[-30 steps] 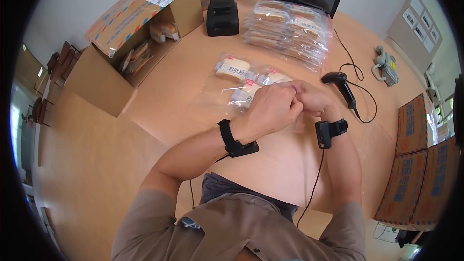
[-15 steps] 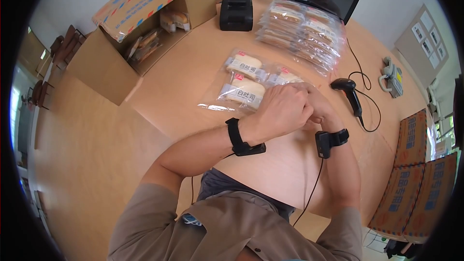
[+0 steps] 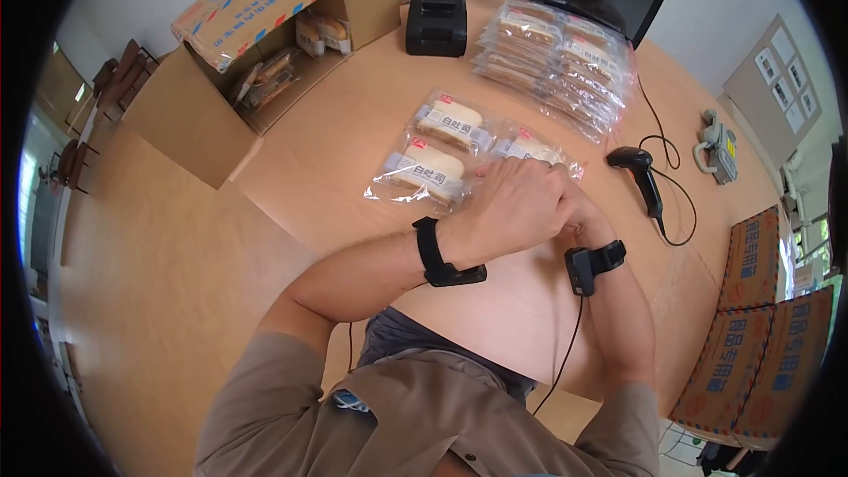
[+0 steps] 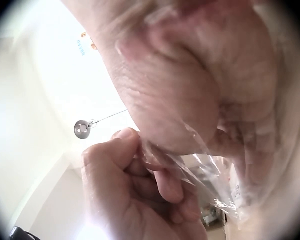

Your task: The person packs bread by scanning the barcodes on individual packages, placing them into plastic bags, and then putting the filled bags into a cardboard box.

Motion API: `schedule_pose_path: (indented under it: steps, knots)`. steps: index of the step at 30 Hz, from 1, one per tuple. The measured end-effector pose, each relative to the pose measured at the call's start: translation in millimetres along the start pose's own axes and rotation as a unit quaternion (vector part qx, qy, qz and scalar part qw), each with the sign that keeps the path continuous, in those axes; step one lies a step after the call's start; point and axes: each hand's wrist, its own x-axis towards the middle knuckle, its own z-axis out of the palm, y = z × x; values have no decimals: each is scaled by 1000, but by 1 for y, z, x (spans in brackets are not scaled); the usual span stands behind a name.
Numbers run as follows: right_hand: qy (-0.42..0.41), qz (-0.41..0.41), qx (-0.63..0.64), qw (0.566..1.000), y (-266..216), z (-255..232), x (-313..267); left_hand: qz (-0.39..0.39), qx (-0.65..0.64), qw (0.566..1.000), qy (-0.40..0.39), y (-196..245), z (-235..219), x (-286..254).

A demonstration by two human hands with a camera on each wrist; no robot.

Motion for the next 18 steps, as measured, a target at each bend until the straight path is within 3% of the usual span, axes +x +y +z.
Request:
schedule_pose_path:
  steps: [4, 10, 12, 13, 14, 15, 16, 18]
  knots:
    - [-21, -59, 120, 991, 7, 5, -8, -1, 2, 1000, 5, 2, 1, 0]
    - [80, -55, -22, 995, -34, 29, -32, 2, -16, 1000, 16, 3, -2, 1]
    - [97, -64, -66, 991, -51, 44, -22, -7, -32, 999, 5, 0, -7, 2]
    - [63, -63, -144, 986, -59, 32, -20, -15, -58, 998, -6, -2, -10, 3]
    - [31, -62, -221, 973, -67, 14, -23, -31, -1, 996, -85, -10, -10, 4]
    - [41, 8, -182, 982, -87, 16, -33, -34, 9, 996, -82, -14, -15, 5]
    - [50, 80, -143, 985, -111, 18, -48, -40, -1, 988, -147, -16, -19, 5]
    - [68, 75, -188, 977, -139, 11, -70, -82, -18, 968, -237, -21, -32, 9]
